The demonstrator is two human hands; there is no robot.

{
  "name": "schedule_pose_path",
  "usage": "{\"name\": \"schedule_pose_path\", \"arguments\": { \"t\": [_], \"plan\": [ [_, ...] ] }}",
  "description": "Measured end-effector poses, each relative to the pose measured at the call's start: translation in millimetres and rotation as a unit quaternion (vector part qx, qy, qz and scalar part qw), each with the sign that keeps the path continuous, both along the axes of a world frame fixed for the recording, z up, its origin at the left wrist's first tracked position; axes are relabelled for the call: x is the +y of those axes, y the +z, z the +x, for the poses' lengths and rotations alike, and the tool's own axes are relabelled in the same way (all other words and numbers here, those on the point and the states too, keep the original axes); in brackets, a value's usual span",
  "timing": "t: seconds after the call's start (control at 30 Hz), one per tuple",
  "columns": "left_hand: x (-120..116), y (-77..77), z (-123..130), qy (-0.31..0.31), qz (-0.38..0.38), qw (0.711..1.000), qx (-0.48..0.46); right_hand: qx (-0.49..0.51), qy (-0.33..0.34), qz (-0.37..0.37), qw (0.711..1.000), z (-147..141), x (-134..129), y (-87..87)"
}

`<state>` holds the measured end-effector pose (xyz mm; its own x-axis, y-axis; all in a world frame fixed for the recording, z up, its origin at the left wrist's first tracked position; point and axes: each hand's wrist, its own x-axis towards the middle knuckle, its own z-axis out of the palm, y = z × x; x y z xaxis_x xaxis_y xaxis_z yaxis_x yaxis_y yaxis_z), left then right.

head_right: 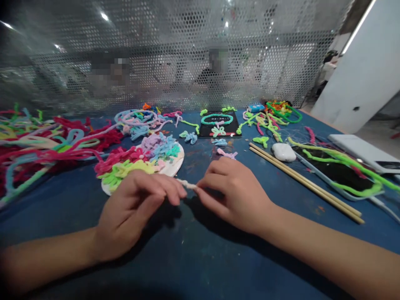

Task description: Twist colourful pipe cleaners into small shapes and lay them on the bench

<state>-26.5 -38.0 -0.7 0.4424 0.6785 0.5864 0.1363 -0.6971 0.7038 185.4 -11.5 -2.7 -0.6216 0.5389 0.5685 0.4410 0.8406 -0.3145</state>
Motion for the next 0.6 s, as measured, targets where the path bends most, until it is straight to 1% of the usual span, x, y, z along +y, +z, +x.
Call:
{"name": "schedule_pose_path", "arguments": {
  "t": [0.07, 0.1, 0.17, 0.2, 0.27, 0.3, 0.33, 0.37, 0.43, 0.47, 0.5, 0.53, 0.57, 0.6],
  "plan": [
    [0.2, -1.0, 3.2, 0.035, -0.127, 0.990, -0.047, 0.008, -0.009, 0.027, 1.000, 0.7, 2.5, 0.2],
    [1.2, -1.3, 4.5, 0.055, -0.167, 0.983, -0.055, 0.006, -0.012, 0.038, 0.999, 0.7, 3.4, 0.0],
    [4.1, -1.8, 6.0, 0.070, -0.214, 0.972, -0.069, -0.012, -0.001, 0.036, 0.999, 0.9, 5.6, -0.7],
    [5.5, -2.2, 6.3, 0.068, -0.234, 0.967, -0.080, -0.023, 0.018, 0.016, 0.999, 1.6, 7.5, -1.1],
    [7.9, -3.4, 6.5, 0.053, -0.278, 0.952, -0.113, -0.044, 0.063, -0.047, 0.996, 5.1, 13.1, -1.0],
    [9.0, -4.1, 6.6, 0.046, -0.305, 0.941, -0.135, -0.048, 0.075, -0.075, 0.993, 7.7, 16.6, -0.4],
    [10.0, -4.6, 6.8, 0.043, -0.334, 0.928, -0.162, -0.038, 0.071, -0.088, 0.993, 10.6, 20.0, 0.8],
    [11.1, -4.9, 7.0, 0.044, -0.361, 0.912, -0.190, -0.014, 0.050, -0.086, 0.995, 13.3, 22.5, 2.7],
    [13.4, -4.3, 7.4, 0.058, -0.399, 0.883, -0.239, 0.059, -0.023, -0.069, 0.996, 16.0, 22.3, 8.6],
    [14.4, -3.5, 7.5, 0.067, -0.408, 0.874, -0.257, 0.099, -0.060, -0.075, 0.990, 15.1, 18.5, 12.1],
    [15.2, -2.5, 7.3, 0.074, -0.405, 0.869, -0.273, 0.134, -0.084, -0.111, 0.981, 12.3, 12.1, 15.6],
    [15.5, -1.4, 6.9, 0.077, -0.394, 0.871, -0.283, 0.158, -0.090, -0.178, 0.967, 7.7, 3.2, 18.3],
    [15.2, -0.2, 6.4, 0.077, -0.376, 0.878, -0.286, 0.176, -0.073, -0.290, 0.938, 1.5, -7.5, 19.7],
    [13.9, 1.0, 5.9, 0.074, -0.349, 0.891, -0.281, 0.181, -0.021, -0.438, 0.880, -5.7, -19.1, 19.4]
  ]
}}
